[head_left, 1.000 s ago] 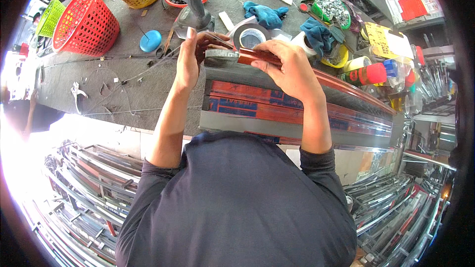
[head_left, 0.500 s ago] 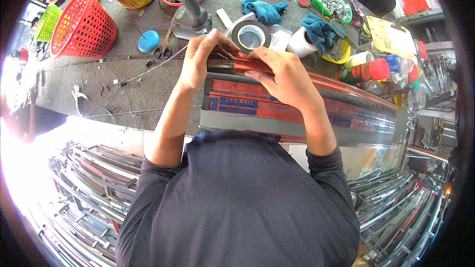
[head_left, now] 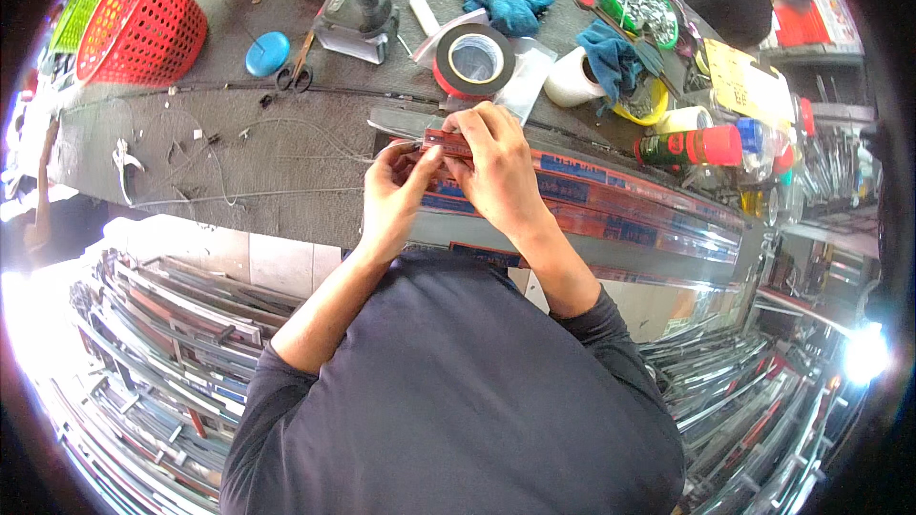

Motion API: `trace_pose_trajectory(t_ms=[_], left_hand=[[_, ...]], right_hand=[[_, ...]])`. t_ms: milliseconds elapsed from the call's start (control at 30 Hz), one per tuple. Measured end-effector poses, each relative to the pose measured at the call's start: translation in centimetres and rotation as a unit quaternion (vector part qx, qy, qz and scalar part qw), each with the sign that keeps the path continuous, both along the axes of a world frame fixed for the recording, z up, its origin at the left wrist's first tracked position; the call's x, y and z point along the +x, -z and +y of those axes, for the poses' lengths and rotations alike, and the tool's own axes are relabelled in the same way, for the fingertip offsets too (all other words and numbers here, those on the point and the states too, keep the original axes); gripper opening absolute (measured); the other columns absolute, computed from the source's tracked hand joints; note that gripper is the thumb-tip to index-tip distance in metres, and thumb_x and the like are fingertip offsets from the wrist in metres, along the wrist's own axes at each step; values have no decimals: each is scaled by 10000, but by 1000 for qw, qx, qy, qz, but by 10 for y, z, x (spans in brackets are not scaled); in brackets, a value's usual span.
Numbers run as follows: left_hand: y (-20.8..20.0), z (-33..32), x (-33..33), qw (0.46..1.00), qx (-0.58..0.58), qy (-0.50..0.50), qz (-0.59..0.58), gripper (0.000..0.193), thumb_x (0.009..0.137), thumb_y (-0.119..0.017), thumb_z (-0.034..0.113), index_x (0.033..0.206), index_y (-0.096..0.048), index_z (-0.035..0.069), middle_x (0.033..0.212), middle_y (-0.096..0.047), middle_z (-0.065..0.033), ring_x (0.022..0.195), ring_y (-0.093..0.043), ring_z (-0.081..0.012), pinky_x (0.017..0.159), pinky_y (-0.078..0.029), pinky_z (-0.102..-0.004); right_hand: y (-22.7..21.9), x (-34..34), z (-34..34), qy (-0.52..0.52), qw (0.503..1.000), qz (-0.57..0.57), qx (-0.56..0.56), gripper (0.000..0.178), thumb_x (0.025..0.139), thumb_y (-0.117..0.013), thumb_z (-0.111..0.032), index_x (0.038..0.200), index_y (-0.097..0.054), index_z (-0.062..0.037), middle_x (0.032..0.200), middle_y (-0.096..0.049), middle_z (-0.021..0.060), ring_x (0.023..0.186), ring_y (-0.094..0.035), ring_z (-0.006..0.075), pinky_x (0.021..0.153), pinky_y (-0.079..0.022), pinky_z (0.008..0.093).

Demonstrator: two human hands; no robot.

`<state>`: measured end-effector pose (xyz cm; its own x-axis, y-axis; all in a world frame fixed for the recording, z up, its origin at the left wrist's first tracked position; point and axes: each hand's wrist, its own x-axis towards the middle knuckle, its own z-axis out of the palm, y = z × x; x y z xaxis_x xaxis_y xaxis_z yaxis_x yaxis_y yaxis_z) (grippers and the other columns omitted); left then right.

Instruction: The person assembles a small metal window frame component by hand. They insert a small metal piece into a profile, then wrap and press a red adhesive strip around the joint to secure it.

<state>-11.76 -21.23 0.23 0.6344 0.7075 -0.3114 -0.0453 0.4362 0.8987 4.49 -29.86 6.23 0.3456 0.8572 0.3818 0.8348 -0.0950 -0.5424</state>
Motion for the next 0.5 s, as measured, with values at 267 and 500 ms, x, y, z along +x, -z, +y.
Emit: trace_pose_trajectory(t_ms=[267, 500], left_hand=[[13, 0, 0, 998, -67, 16, 5, 280, 1094, -907, 199, 1266, -821, -5, 1110, -873, -57, 992, -796, -107, 925, -625, -275], [9, 0, 4, 983, -180, -12, -20, 259, 1044, -949, 170, 1184, -847, -22, 1099, -885, -98, 1022, -824, -141, 941, -645, -316]], right_hand=[[-17, 31, -10, -94, 984, 113, -97, 285, 975, -905, -82, 1228, -793, -17, 1180, -748, 163, 1161, -754, 385, 1022, -607, 492], [-25, 84, 29, -193, 941, 155, -230, 175, 1032, -875, -160, 1109, -811, -16, 1079, -764, 165, 1003, -779, 397, 894, -628, 485]])
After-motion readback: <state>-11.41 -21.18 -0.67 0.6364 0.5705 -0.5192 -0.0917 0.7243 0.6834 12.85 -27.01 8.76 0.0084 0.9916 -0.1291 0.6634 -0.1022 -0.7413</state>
